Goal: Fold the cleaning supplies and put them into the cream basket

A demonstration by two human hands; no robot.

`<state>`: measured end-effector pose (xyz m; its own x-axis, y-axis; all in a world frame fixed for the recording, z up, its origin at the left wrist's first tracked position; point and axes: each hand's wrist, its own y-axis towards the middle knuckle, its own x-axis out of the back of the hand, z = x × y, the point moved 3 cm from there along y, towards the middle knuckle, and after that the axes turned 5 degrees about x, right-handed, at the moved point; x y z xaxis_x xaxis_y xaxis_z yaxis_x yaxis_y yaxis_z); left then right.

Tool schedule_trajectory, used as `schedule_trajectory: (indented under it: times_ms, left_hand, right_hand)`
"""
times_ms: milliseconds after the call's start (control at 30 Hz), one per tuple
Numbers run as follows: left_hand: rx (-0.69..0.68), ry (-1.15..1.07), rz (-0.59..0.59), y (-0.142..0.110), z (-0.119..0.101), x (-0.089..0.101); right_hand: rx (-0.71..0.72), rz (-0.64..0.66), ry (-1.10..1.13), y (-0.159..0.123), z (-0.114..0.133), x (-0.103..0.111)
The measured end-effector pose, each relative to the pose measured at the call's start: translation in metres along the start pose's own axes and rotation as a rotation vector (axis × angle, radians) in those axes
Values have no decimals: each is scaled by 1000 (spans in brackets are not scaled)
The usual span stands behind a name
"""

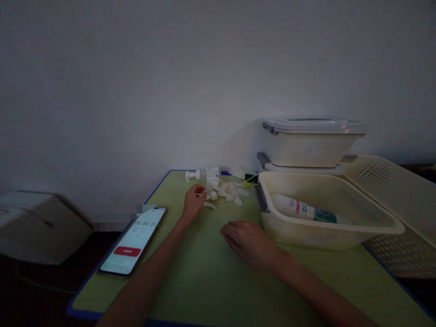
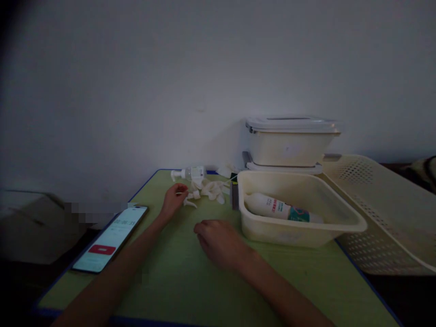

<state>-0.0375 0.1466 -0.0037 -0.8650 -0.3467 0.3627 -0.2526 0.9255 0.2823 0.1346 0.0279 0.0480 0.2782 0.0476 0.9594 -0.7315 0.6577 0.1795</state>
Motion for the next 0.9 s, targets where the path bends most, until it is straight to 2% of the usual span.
schedule_trajectory:
  times_ms: [67, 167, 367, 700, 900]
  left_hand:
    - [-8, 0, -3, -2, 9, -4]
    - [-39, 12, 60, -4, 16, -11]
    - [-91, 60, 201, -6, 21, -15]
    - [-6, -30, 383, -12, 21, -13]
    - [81, -238, 448, -13, 16, -11]
  right_hand:
    - [-23, -33, 25, 12, -9, -11]
    - [-56, -96, 51, 22, -20, -27]
    - [-85, -173, 71, 22, -33, -50]
    - [-72, -205, 69, 21, -32, -53]
    - [-67, -210, 97, 21, -35, -56]
